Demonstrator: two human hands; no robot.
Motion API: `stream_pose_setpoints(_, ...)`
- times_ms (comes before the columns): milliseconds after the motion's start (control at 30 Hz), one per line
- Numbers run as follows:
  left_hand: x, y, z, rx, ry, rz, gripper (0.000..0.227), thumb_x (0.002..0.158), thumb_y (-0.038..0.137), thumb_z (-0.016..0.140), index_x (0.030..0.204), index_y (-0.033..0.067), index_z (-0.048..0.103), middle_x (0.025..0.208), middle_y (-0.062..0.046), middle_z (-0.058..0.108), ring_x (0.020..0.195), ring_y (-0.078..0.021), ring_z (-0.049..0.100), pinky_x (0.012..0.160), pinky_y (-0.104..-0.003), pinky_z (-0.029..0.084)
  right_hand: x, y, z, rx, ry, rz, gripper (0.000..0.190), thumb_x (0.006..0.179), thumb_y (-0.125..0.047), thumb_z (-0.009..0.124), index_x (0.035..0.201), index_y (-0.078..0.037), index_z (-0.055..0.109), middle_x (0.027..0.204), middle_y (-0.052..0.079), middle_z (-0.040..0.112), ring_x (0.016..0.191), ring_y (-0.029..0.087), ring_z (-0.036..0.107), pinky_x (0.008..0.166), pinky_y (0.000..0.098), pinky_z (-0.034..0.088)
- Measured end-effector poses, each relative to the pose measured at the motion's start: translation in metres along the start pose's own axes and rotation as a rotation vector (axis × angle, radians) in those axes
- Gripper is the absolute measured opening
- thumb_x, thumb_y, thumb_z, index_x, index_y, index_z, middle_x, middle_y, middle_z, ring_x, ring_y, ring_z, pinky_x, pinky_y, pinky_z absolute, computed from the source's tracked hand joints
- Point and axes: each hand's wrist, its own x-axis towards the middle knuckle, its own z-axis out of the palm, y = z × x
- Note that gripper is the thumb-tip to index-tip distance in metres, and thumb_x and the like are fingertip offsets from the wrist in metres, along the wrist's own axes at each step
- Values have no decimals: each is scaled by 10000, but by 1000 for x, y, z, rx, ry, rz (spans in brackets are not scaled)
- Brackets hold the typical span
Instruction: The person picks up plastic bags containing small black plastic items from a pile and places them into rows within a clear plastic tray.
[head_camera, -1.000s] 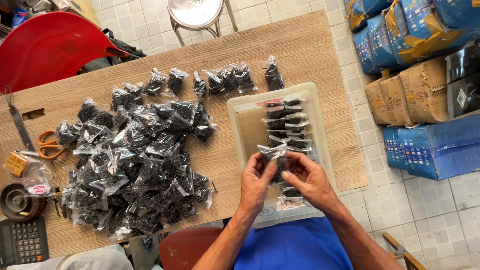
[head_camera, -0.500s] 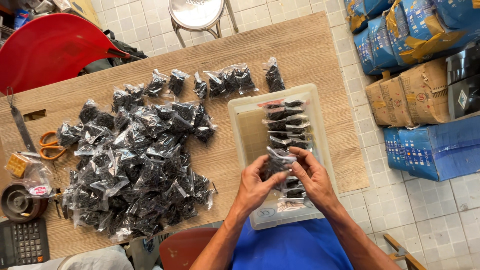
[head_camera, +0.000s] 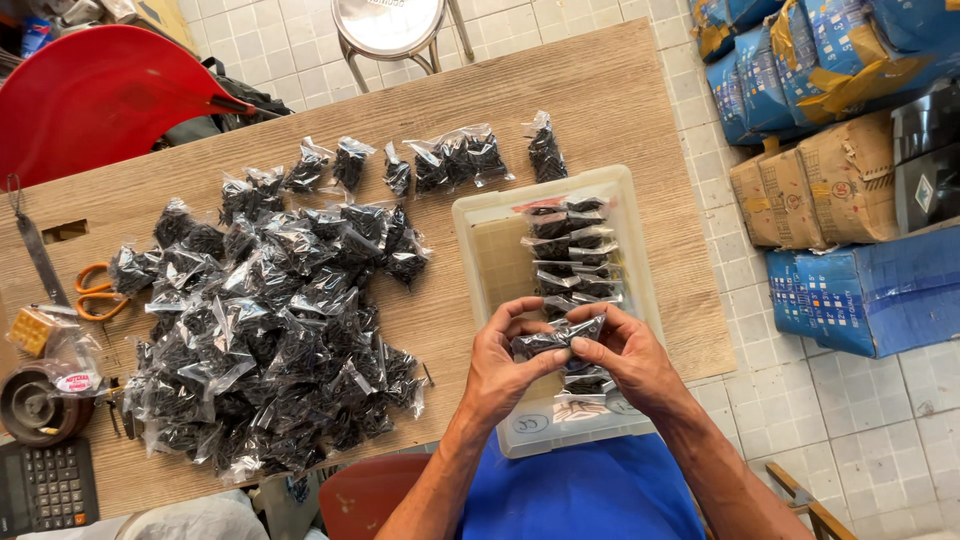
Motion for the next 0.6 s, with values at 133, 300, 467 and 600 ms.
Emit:
stream_pose_setpoints(133, -7, 2, 19, -185, 59, -36, 750, 773, 2, 938, 1440, 1, 595, 1058, -142, 788, 970, -171, 774, 863, -284, 665, 11, 24, -15, 15, 63, -20, 422, 873, -19, 843, 1267, 78, 725, 981, 140, 746, 904, 177, 717, 847, 353, 621)
stream_pose_setpoints(300, -3, -34, 14, -113, 239, -78, 422, 897, 142, 898, 1263, 16, 730, 1028, -80, 797, 940, -114, 734, 830, -257, 646, 11, 27, -9, -43, 132, 18, 356, 994, -218, 778, 1268, 6, 742, 969, 59, 743, 919, 105, 661, 872, 290, 567)
stream_pose_setpoints(467, -10, 1, 26, -199, 214, -7, 697, 829, 67, 915, 1442, 34, 586, 1111, -118, 766, 1000, -132, 719, 882, -253, 638, 4, 26, -4, 6, 85, 37, 387, 863, -44, 871, 1212, 63, 742, 950, 127, 763, 880, 162, 716, 839, 323, 608)
stream_pose_setpoints(600, 1, -36, 14, -102, 238, -115, 378, 899, 214, 912, 1193, 29, 765, 963, -82, 788, 884, -102, 710, 770, -229, 631, 10, 40, -16, 56, 87, -1, 408, 847, -15, 871, 1216, 49, 710, 993, 158, 768, 908, 188, 732, 843, 337, 606)
